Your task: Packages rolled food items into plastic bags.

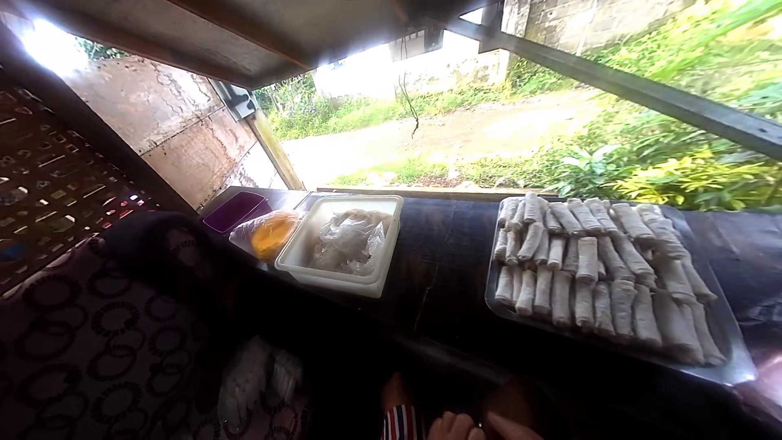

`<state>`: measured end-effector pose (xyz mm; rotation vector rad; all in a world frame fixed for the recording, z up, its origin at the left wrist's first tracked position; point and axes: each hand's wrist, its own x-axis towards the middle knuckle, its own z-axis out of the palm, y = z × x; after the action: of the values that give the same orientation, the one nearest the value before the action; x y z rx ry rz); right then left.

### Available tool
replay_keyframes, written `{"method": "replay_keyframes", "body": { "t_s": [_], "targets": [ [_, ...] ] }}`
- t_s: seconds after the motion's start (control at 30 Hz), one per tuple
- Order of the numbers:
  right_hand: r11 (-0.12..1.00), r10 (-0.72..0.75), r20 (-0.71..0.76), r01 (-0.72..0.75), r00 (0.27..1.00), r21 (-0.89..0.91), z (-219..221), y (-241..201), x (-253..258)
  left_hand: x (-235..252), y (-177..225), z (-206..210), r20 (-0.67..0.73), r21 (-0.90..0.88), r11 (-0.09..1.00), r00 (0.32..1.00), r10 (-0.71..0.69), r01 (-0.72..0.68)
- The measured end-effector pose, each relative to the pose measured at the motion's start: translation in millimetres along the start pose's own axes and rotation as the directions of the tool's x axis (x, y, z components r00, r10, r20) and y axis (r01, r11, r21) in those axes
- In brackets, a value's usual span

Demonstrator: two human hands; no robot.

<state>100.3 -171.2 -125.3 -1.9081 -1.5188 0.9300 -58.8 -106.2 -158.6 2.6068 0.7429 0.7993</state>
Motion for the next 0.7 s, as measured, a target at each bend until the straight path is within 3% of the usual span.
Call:
{"method": "replay_keyframes", "body": {
  "t_s": [0.1, 0.2, 0.27, 0.33, 0.4, 0.47, 0.53, 0.6, 0.63, 0.7],
  "targets": [
    [0.995, -0.019, -0.045, 0.014, 0.999, -0.101, 3, -13, -1, 2, 3, -1, 0.075, -0.062, 0.994, 0.994, -0.081, 0.086],
    [0.963, 0.113, 0.019, -0.105, 0.993, -0.25, -1, -19, -10, 9, 6, -20, 0.186, -0.233, 0.946, 0.965, -0.185, 0.226],
    [0.945, 0.234, 0.105, -0.2, 0.967, -0.26, -8, -15, -11, 15, 0, -37, 0.302, -0.356, 0.894, 0.939, -0.165, 0.272],
    [0.952, 0.264, 0.13, -0.237, 0.956, -0.191, -23, -14, -9, 19, -8, -49, 0.343, -0.473, 0.839, 0.933, -0.105, 0.269],
    [0.985, 0.14, 0.001, -0.139, 0.99, -0.102, -36, -20, -7, 29, -15, -64, 0.31, -0.581, 0.787, 0.951, -0.021, 0.207],
    [0.995, -0.1, -0.219, 0.091, 0.97, -0.051, -48, -32, -3, 47, -23, -83, 0.188, -0.604, 0.795, 0.979, 0.074, 0.056],
    [0.927, -0.369, -0.406, 0.363, 0.836, -0.096, -62, -44, 8, 76, -25, -106, 0.034, -0.429, 0.89, 0.982, 0.184, -0.152],
    [0.812, -0.562, -0.474, 0.562, 0.678, -0.158, -84, -53, 24, 106, -18, -131, -0.121, -0.051, 0.938, 0.934, 0.336, -0.344],
    [0.776, -0.604, -0.473, 0.609, 0.642, -0.164, -99, -58, 29, 119, -12, -142, -0.187, 0.112, 0.919, 0.9, 0.393, -0.378],
    [0.79, -0.594, -0.493, 0.579, 0.636, -0.204, -134, -65, 32, 137, -3, -164, -0.341, 0.344, 0.873, 0.82, 0.46, -0.346]
  ]
}}
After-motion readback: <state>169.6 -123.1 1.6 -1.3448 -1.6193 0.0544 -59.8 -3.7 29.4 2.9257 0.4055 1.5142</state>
